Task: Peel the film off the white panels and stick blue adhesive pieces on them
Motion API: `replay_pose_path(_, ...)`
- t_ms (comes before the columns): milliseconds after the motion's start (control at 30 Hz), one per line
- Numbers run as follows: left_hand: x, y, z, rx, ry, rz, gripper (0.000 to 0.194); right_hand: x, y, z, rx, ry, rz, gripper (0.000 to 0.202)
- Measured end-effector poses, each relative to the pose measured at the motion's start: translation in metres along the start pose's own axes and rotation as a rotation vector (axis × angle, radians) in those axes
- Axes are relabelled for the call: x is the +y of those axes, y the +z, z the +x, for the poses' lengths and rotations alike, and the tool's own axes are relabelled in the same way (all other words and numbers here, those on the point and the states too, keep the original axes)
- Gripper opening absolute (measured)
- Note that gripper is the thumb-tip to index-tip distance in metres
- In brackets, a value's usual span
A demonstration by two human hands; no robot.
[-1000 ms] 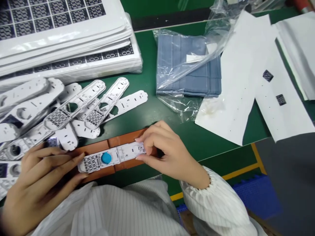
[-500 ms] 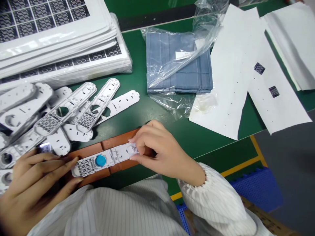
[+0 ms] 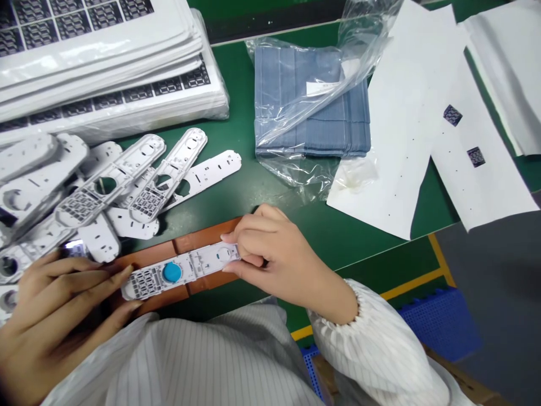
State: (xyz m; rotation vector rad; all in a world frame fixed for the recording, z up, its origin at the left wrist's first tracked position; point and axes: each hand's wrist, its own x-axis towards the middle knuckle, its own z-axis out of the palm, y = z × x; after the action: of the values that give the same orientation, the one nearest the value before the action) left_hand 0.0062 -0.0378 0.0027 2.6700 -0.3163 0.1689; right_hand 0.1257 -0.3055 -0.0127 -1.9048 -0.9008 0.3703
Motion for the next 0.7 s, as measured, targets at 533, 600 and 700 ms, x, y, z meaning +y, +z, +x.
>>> replay_pose_path(533,-0.001,0.001,-0.002,0.012,0.013,0.028,0.041,0.005,0.004,-0.003,0.057,-0.055,-0.026,0.044)
replay_pose_path(600,-0.002,0.001,-0.001,0.026,0.055,0.037,0.040,0.006,0.004,-0.003,0.071,-0.089,-0.015,0.031)
replay_pose_path(700,-0.004,0.001,-0.002,0.030,0.087,0.033,0.035,0.001,0.004,-0.003,0.134,-0.106,0.012,0.017)
